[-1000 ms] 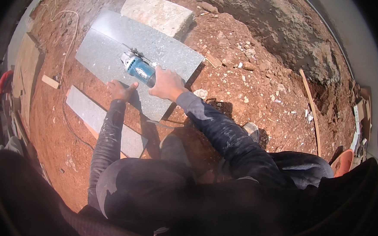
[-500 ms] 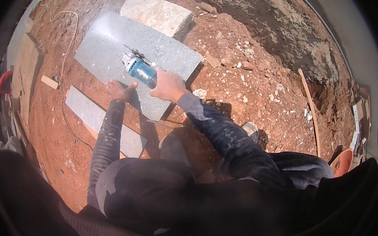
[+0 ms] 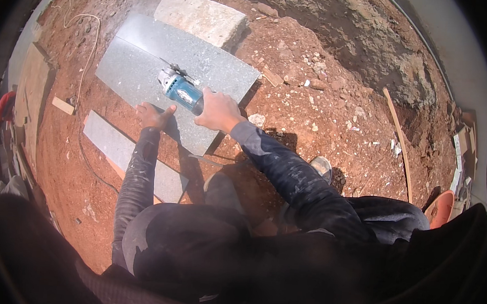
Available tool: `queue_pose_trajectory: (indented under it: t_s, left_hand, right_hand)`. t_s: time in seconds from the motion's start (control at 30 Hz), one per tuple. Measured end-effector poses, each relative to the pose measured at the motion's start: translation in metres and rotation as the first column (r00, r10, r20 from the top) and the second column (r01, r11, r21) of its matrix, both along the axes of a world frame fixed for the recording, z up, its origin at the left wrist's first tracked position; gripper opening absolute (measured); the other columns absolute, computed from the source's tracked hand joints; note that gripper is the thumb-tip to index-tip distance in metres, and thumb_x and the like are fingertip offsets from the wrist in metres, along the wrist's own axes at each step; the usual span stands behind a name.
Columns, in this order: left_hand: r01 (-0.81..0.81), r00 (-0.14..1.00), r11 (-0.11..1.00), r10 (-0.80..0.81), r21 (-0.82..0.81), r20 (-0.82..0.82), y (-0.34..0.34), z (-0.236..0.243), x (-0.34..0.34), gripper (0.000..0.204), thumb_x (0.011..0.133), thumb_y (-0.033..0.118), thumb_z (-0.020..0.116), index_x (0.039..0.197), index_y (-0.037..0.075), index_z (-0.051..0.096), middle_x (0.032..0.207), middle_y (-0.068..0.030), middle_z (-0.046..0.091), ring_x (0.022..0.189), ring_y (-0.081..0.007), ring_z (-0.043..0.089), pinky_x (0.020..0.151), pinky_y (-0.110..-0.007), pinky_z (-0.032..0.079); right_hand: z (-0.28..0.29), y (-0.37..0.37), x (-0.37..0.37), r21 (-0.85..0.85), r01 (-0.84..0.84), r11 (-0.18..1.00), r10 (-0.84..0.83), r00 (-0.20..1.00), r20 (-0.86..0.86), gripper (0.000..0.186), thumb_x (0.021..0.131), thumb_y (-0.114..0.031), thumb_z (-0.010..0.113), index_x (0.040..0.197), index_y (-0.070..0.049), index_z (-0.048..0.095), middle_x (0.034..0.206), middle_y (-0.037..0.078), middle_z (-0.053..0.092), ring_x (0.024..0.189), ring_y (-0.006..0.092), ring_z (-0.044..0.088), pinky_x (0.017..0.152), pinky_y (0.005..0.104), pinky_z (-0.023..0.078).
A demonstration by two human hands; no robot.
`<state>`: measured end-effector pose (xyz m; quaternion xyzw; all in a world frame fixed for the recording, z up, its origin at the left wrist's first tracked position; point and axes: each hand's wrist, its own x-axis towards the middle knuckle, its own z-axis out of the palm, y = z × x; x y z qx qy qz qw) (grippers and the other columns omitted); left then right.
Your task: The person uses an angle grinder to cut a rectangular tile on the ground. They guide the tool along the tile surface, creating a cut line, then separate the tile into two pieces.
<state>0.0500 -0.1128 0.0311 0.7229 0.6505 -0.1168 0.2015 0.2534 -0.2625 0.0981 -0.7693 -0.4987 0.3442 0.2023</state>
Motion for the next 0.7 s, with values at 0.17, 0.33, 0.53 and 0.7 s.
queue_pose_trajectory:
  t_s: [0.17, 0.33, 0.53, 0.7]
  left_hand:
    - [0.003, 1.0, 1.0, -0.003, -0.005, -0.003, 0.0, 0.001, 0.001, 0.13, 0.072, 0.064, 0.077, 0.149, -0.016, 0.009, 0.157, -0.0392, 0.003, 0.149, -0.0501, 0.002, 0.119, -0.056, 0.02]
    - [-0.003, 1.0, 1.0, 0.003, 0.009, -0.002, 0.001, -0.003, -0.001, 0.129, 0.072, 0.063, 0.078, 0.149, -0.015, 0.01, 0.157, -0.0391, 0.003, 0.149, -0.05, 0.002, 0.118, -0.056, 0.021]
    - [-0.017, 1.0, 1.0, 0.018, 0.007, -0.026, 0.0, 0.0, -0.002, 0.128, 0.073, 0.063, 0.077, 0.15, -0.014, 0.01, 0.157, -0.038, 0.003, 0.149, -0.0492, 0.003, 0.118, -0.056, 0.021]
    - [0.004, 0.999, 1.0, -0.004, -0.011, -0.037, 0.0, 0.003, 0.006, 0.129, 0.073, 0.064, 0.077, 0.15, -0.014, 0.009, 0.157, -0.0379, 0.003, 0.149, -0.0487, 0.003, 0.118, -0.056, 0.022]
  right_hand:
    - [-0.001, -0.003, 0.0, 0.009, 0.006, 1.0, -0.006, 1.0, -0.002, 0.061, 0.067, -0.032, 0.076, 0.113, 0.003, 0.055, 0.095, 0.027, 0.068, 0.094, 0.0447, 0.067, 0.084, 0.0487, 0.054]
    - [-0.001, -0.006, 0.001, 0.013, 0.004, 1.0, -0.004, 1.0, -0.009, 0.06, 0.067, -0.032, 0.076, 0.111, 0.003, 0.056, 0.095, 0.027, 0.068, 0.094, 0.0449, 0.067, 0.084, 0.049, 0.054]
    - [0.001, -0.008, 0.001, -0.002, -0.003, 1.0, 0.003, 1.0, -0.025, 0.061, 0.067, -0.032, 0.076, 0.112, 0.003, 0.055, 0.093, 0.027, 0.068, 0.094, 0.0452, 0.067, 0.084, 0.0492, 0.054]
    - [0.004, -0.015, 0.005, -0.014, 0.013, 1.0, -0.014, 0.999, -0.029, 0.061, 0.068, -0.032, 0.076, 0.113, 0.003, 0.054, 0.093, 0.027, 0.068, 0.094, 0.0451, 0.066, 0.084, 0.0491, 0.054]
